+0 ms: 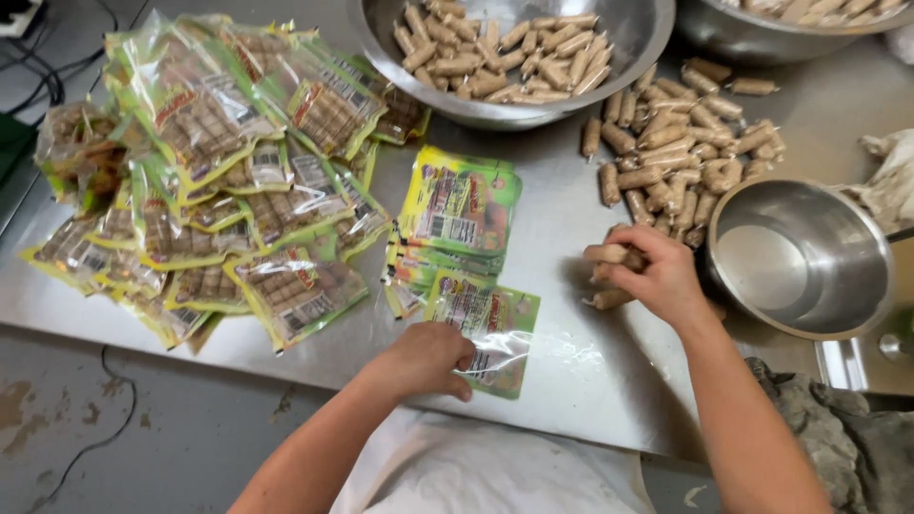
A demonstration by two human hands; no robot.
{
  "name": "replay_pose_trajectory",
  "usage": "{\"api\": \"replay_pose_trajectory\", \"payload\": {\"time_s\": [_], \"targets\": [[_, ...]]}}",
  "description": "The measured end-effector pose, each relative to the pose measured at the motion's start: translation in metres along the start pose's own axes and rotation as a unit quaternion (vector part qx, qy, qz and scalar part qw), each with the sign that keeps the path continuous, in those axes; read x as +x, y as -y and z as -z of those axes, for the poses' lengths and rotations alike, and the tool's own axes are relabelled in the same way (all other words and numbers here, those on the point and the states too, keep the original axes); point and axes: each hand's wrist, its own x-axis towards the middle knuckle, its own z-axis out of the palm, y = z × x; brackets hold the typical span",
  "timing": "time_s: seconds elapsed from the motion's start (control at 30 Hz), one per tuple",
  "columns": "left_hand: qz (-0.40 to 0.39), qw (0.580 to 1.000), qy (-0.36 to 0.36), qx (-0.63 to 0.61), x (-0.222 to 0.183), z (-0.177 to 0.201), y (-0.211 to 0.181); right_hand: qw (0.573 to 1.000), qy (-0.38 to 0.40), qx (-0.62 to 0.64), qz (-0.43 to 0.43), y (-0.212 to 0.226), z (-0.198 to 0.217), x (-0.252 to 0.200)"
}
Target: The person puts sausage-like food items into plastic bags by hand and stacks the filled bags on a metal table.
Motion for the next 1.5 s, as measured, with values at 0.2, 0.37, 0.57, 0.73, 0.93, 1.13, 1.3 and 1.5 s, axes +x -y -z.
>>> {"api": "replay_pose_trajectory", "payload": {"time_s": [0.2,0.37,0.57,0.73,0.93,1.13,1.3,1.5], "targets": [[0.027,0.984,-0.173,-0.046,0.042,-0.050,-0.049,0.892,0.084,0.370,-0.244,0.007,-0.050,-0.095],[0.048,0.981,-0.182,-0.047,0.051,-0.068,-0.047,0.905,0.081,0.283,-0.307,0.028,-0.046,-0.123],[0.040,0.973,-0.221,-0.057,0.050,-0.076,-0.041,0.942,0.034,0.170,-0.288,0.046,-0.037,-0.126],[0.044,0.952,-0.273,-0.128,0.039,-0.083,-0.031,0.910,-0.057,0.302,-0.279,0.023,-0.065,-0.142],[-0.126,0.847,-0.483,-0.185,0.027,-0.066,-0.041,0.897,-0.074,0.330,-0.284,0.039,-0.116,-0.137],[-0.151,0.806,-0.540,-0.192,0.021,-0.052,-0.045,0.892,-0.060,0.351,-0.278,0.059,-0.128,-0.120],[-0.290,0.822,-0.427,-0.240,0.017,-0.066,-0.070,0.762,0.024,0.510,-0.398,0.071,-0.150,-0.121],[-0.222,0.847,-0.465,-0.130,0.028,-0.043,-0.043,0.848,0.136,0.436,-0.267,0.143,-0.102,-0.095]]}}
